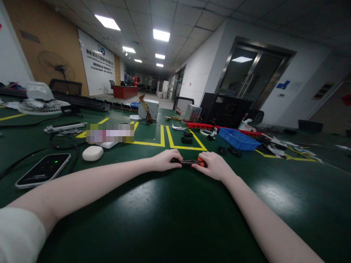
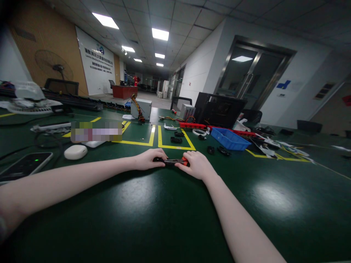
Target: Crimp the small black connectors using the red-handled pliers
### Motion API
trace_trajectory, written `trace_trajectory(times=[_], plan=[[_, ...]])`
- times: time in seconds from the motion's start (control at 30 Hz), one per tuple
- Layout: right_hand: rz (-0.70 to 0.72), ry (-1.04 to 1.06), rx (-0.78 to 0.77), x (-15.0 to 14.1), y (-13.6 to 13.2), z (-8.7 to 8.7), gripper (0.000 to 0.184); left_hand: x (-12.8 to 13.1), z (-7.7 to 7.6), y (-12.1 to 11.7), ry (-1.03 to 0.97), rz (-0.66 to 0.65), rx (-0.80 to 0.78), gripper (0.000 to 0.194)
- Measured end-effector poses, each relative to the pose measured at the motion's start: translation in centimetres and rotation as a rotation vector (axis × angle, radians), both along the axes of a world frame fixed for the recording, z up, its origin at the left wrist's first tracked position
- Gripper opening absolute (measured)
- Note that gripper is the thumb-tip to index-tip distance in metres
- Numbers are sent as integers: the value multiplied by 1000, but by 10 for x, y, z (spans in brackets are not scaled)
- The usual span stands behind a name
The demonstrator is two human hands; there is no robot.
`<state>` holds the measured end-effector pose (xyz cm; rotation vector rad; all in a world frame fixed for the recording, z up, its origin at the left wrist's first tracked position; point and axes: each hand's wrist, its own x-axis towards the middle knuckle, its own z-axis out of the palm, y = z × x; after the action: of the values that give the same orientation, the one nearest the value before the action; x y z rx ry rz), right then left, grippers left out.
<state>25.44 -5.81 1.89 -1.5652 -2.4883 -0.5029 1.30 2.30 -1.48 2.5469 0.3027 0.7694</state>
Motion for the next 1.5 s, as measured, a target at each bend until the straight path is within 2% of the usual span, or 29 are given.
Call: trace_trajectory(times=[0.5,0.97,1.2,1.5], plan=[[-52,22,-23,4,-3,3,42,-1,-1,1,-25,-23,-44,10],[-35,24,-35,1,-4,5,42,-1,0,2,-26,-6,-28,14],[-71,51,-114,-1,-5,7,43,-1,0,2,-37,-24,-9,15],[-69,52,-100,0,-5,9,42,-1,0,0,-23,-3,-18,14]])
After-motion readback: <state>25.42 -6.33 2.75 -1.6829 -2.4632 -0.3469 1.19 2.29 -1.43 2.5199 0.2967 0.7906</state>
